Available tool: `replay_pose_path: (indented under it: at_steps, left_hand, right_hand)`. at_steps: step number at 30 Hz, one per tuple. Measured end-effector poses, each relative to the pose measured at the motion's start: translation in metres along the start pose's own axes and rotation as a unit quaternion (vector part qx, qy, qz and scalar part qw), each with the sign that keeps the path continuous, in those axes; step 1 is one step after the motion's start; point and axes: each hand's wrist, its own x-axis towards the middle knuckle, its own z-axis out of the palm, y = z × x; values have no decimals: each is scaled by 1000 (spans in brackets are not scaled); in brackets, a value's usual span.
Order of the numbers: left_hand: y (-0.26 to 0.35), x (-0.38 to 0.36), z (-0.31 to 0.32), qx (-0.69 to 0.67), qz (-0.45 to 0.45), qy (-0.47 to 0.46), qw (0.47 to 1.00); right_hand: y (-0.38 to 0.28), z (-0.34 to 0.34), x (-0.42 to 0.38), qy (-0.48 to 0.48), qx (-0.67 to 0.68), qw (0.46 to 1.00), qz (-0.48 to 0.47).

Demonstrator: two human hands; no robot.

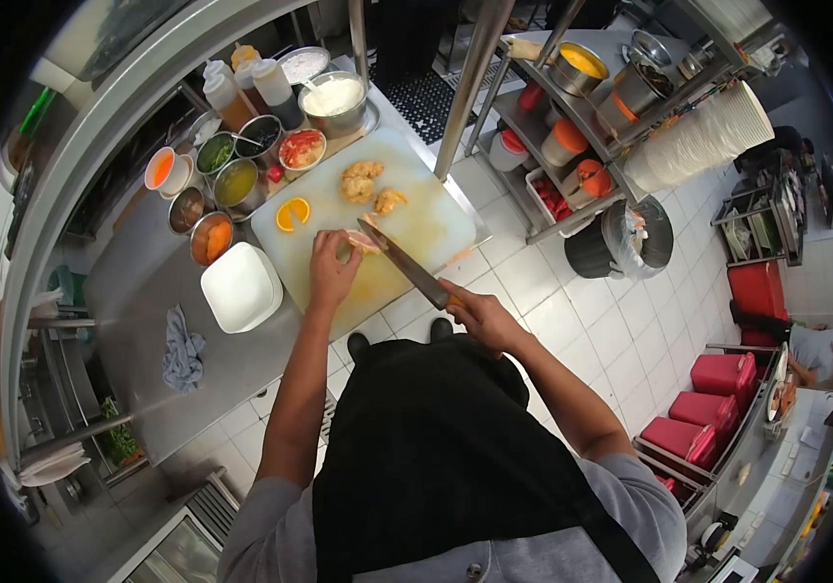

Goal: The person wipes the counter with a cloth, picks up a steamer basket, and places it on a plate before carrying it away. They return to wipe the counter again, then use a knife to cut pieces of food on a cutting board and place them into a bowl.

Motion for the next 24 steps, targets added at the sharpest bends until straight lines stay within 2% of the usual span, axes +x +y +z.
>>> replay_pose_path:
  at_steps: [6, 15, 17, 20, 21, 24]
  left_hand:
    - [-3, 2, 9, -14, -35, 26, 999]
    - [-11, -4, 7, -11, 9, 43, 999]
    - [-7, -3, 4, -66, -82, 21, 994]
    - [-2, 17, -11, -81, -89, 42, 992]
    - [-7, 31, -17, -31, -29, 41, 998]
    - [-9, 77, -17, 7, 23, 14, 1000]
  right_hand:
    - [7, -8, -16, -33, 8, 999, 27]
    - [15, -7, -16, -25, 26, 999, 24]
    - [13, -9, -20, -18, 32, 999, 12]
    - [6, -18, -31, -17, 25, 1000, 3]
    - [3, -19, -35, -25, 13, 1000, 1]
    - [0, -23, -48, -34, -17, 999, -8]
